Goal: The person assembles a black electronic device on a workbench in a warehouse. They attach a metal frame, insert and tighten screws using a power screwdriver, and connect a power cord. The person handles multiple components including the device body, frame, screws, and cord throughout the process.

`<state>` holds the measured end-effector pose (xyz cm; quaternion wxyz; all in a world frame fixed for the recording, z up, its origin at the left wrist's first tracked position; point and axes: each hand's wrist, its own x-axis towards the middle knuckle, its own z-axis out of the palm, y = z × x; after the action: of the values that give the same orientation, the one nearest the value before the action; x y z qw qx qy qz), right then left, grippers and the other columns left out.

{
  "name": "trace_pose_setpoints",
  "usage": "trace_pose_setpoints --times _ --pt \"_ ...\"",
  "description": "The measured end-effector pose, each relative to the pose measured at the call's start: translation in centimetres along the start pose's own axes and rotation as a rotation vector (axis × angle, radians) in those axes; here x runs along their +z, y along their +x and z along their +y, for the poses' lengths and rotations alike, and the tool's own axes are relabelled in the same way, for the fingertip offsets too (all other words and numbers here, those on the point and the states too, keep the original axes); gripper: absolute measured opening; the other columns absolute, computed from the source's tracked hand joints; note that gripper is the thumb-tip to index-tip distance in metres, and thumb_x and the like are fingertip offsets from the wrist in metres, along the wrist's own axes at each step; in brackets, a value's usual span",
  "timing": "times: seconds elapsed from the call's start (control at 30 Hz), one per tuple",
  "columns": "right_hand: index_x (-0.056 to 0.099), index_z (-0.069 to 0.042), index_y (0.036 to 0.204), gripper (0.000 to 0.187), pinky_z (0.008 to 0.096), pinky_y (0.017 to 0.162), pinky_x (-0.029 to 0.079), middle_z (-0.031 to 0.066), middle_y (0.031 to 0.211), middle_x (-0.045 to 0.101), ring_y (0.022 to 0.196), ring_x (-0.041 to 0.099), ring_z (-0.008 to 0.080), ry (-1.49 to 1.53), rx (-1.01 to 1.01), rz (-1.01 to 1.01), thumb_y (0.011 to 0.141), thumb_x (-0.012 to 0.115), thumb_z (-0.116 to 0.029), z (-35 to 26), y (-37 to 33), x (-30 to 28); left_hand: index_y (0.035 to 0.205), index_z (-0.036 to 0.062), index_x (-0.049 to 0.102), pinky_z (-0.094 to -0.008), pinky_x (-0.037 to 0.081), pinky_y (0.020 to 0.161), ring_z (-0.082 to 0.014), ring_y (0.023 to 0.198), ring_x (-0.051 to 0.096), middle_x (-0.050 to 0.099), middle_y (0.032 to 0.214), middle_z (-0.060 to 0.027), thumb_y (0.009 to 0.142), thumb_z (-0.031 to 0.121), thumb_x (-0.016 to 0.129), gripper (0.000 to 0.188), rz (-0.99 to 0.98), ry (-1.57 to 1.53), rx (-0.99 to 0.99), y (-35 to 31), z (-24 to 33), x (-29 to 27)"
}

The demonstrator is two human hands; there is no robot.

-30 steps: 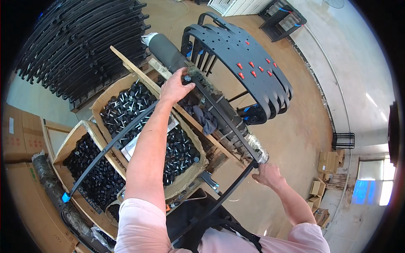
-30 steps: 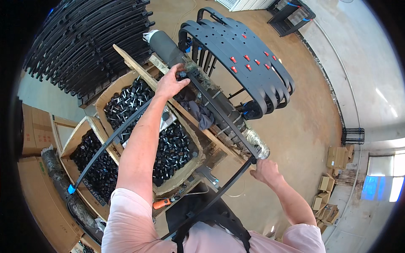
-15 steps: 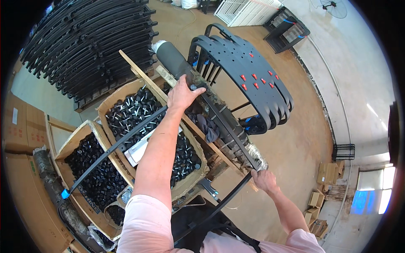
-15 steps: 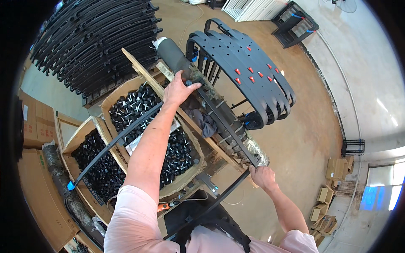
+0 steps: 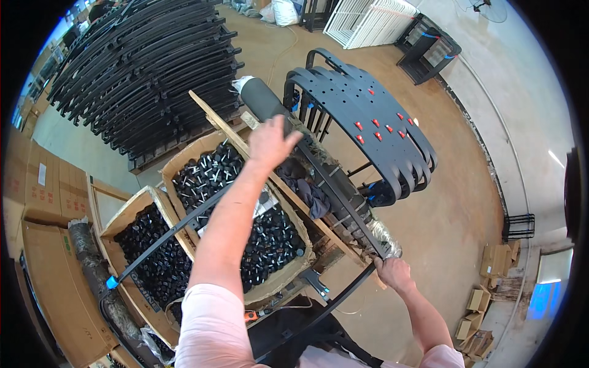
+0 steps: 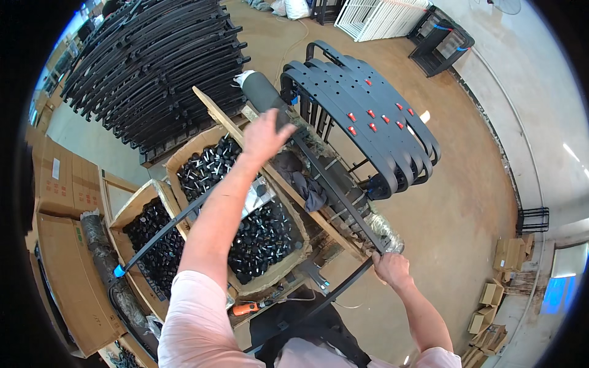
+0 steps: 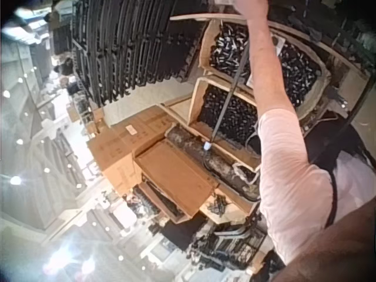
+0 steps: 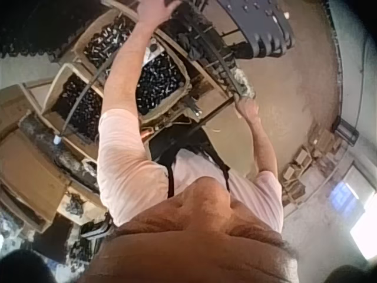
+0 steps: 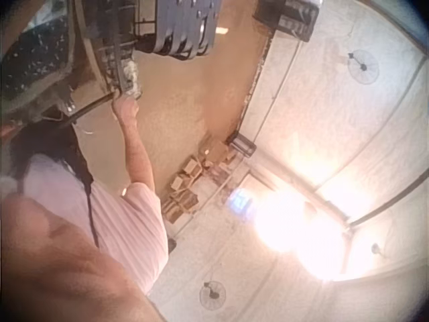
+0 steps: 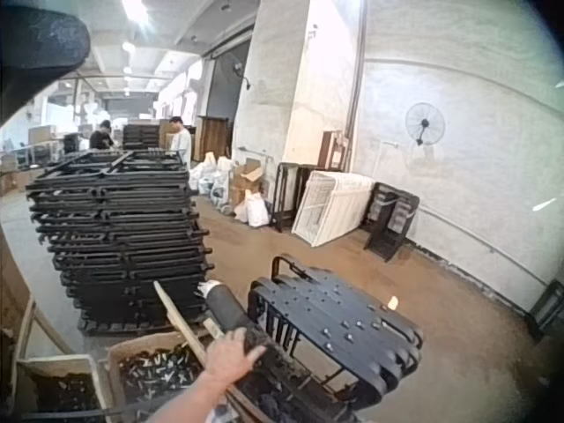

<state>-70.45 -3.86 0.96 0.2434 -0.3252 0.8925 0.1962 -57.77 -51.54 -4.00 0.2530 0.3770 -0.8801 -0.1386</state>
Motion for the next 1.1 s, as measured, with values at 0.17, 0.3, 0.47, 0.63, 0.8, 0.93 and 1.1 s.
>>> trace_pose_setpoints --times 0.17,0.3,0.47,0.63,0.8,0.93,1.1 --pt "0.078 0.005 0.092 0.070 0.0554 0.085 0.061 0.0289 0.091 0.076 0.091 0.076 0.0455 0.002 -0.005 0.001 0.109 0.041 -0.053 1.0 0.1 0.8 0.144 0.0047 0.054 -0.0493 0.058 0.095 -0.0391 0.113 0.070 0.070 0.122 -0.0204 0.085 0.062 0.080 0.087 -0.085 0.157 0.121 -0.3 -0.3 -0.7" --pt "0.078 0.003 0.089 0.068 0.0545 0.081 0.062 0.0278 0.088 0.076 0.087 0.077 0.0451 0.021 -0.043 0.049 0.109 0.043 -0.052 0.6 0.0 0.5 0.142 0.0035 0.054 -0.0490 0.059 0.094 -0.0387 0.110 0.070 0.071 0.120 -0.0205 0.092 0.041 0.081 0.068 -0.040 0.216 -0.260 -0.5 -8.5 -1.9" --pt "0.078 0.002 0.084 0.068 0.0535 0.079 0.062 0.0276 0.087 0.076 0.086 0.077 0.0447 -0.006 -0.050 0.054 0.108 0.044 -0.052 0.7 0.0 0.4 0.126 0.0011 0.066 -0.0509 0.061 0.083 -0.0364 0.094 0.076 0.077 0.102 -0.0177 0.099 0.053 0.069 0.059 -0.005 0.166 -0.029 -0.2 -3.3 -0.3" --pt "0.077 0.004 0.085 0.067 0.0550 0.079 0.061 0.0292 0.086 0.075 0.085 0.076 0.0467 -0.019 -0.065 0.089 0.108 0.043 -0.049 1.7 0.2 1.4 0.094 0.0018 0.077 -0.0498 0.062 0.080 -0.0357 0.097 0.078 0.080 0.094 -0.0178 0.101 0.064 0.059 0.065 -0.443 0.229 -0.010 1.7 3.5 0.3" --pt "0.077 0.006 0.087 0.066 0.0561 0.080 0.060 0.0312 0.087 0.074 0.086 0.075 0.0488 0.003 -0.128 0.111 0.107 0.045 -0.048 1.7 0.8 2.0 0.120 0.0028 0.070 -0.0431 0.056 0.097 -0.0307 0.120 0.070 0.076 0.118 -0.0152 0.091 0.040 0.079 0.048 -0.334 0.302 0.416 1.8 0.3 2.0" --pt "0.077 0.006 0.087 0.067 0.0573 0.085 0.059 0.0327 0.089 0.074 0.091 0.074 0.0500 0.023 -0.064 0.091 0.106 0.045 -0.050 1.6 0.3 2.3 0.139 0.0044 0.059 -0.0467 0.051 0.103 -0.0292 0.117 0.073 0.076 0.122 -0.0137 0.092 0.069 0.068 0.080 -0.551 0.358 0.011 2.2 4.4 -1.5" --pt "0.077 0.008 0.089 0.070 0.0578 0.088 0.059 0.0343 0.092 0.073 0.094 0.073 0.0516 0.027 -0.036 0.089 0.106 0.046 -0.053 1.0 0.4 1.4 0.118 0.0039 0.074 -0.0440 0.051 0.100 -0.0261 0.109 0.076 0.079 0.114 -0.0147 0.105 0.053 0.059 0.053 -0.402 0.412 0.170 1.3 1.7 1.8"
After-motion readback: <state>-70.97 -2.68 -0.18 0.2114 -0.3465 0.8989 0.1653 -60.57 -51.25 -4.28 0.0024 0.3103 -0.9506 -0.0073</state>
